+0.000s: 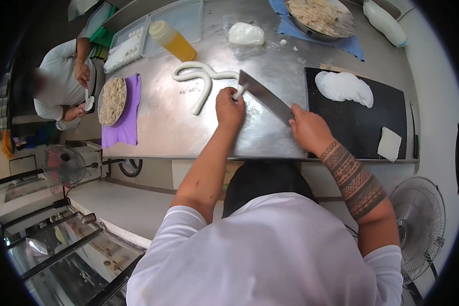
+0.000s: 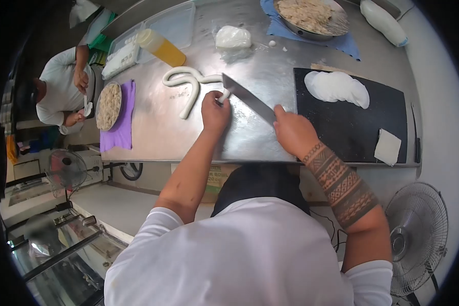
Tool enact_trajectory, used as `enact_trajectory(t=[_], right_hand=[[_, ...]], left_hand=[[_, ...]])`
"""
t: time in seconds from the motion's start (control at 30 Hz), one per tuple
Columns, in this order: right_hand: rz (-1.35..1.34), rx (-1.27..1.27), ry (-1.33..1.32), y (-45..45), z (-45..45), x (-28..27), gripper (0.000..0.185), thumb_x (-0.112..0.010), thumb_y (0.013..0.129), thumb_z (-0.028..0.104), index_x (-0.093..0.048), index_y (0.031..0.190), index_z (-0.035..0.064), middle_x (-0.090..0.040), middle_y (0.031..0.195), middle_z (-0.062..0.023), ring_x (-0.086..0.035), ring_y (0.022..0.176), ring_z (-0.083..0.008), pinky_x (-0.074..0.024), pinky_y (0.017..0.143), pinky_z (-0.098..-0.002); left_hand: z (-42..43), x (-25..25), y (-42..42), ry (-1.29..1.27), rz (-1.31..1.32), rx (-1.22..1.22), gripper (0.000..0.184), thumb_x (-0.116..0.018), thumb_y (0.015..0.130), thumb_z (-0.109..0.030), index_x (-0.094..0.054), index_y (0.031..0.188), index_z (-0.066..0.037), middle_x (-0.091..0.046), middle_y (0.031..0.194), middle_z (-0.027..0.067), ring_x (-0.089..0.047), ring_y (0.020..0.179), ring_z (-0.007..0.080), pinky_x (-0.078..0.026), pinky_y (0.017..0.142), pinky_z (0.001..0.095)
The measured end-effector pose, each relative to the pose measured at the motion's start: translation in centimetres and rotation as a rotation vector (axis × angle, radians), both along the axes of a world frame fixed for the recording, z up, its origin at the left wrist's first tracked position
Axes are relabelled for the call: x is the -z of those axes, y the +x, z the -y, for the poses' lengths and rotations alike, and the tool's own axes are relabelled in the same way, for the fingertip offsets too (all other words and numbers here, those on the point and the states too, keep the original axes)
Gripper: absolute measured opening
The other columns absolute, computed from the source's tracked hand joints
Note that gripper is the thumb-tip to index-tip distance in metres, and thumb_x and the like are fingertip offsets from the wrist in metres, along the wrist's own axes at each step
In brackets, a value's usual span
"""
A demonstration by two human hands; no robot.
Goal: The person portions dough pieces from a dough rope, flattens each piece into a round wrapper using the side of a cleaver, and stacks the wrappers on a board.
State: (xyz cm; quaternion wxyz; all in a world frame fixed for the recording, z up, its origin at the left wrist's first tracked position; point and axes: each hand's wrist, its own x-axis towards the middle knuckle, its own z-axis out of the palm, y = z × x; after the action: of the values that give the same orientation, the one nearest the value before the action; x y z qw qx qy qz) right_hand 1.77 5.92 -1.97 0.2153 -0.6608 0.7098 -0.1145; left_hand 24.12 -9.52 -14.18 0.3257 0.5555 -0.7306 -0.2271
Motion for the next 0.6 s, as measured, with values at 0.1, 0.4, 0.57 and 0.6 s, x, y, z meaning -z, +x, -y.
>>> enact_trajectory(t=[0.1,0.4,0.57,0.6], right_hand=[[-0.143,-0.172,-0.056,0.8,3.4,-1.4,0.017,-0.054,0.099,0.007,-0.057,0.115,0.0025,-0.073,0.087,-0.0217,-0.074,0.082,-0.0437,-0.0585,0.073,-0.0532],[-0.127,-0.196,0.024,2.4,5.6,1.1,0.017,-0.054,0.101,0.009,-0.057,0.117,0.0021,-0.074,0.089,-0.0216,-0.075,0.086,-0.0415,-0.0583,0.073,-0.0529],[0.106,0.167,-0.034,1.8,-2.5,-1.0,0.028,-0.063,0.103,0.015,-0.055,0.126,0.0016,-0.074,0.092,-0.022,-0.074,0.085,-0.0412,-0.0567,0.076,-0.0535],[0.186,0.255,-0.098,1.3,-5.4,-0.2,0.034,-0.066,0.103,0.017,-0.054,0.131,0.0008,-0.074,0.091,-0.0218,-0.074,0.084,-0.0411,-0.0562,0.077,-0.053]], left_hand=[[0.5,0.1,2.0,-0.016,0.037,0.051,0.029,-0.084,0.086,-0.014,-0.071,0.109,-0.002,-0.072,0.102,0.0157,-0.07,0.084,0.0301,-0.058,0.08,0.0424],[0.4,-1.3,2.4,0.057,-0.043,0.065,0.025,-0.08,0.088,-0.01,-0.071,0.109,-0.001,-0.07,0.103,0.0173,-0.07,0.088,0.0336,-0.057,0.083,0.0444],[-0.5,-3.8,2.3,-0.028,-0.134,0.239,0.024,-0.078,0.09,-0.006,-0.071,0.112,-0.001,-0.07,0.105,0.0141,-0.069,0.079,0.0246,-0.058,0.075,0.0376],[-1.5,-4.3,1.2,-0.007,-0.142,0.332,0.025,-0.078,0.09,-0.006,-0.071,0.113,-0.001,-0.07,0.105,0.014,-0.069,0.079,0.0244,-0.058,0.075,0.0375]])
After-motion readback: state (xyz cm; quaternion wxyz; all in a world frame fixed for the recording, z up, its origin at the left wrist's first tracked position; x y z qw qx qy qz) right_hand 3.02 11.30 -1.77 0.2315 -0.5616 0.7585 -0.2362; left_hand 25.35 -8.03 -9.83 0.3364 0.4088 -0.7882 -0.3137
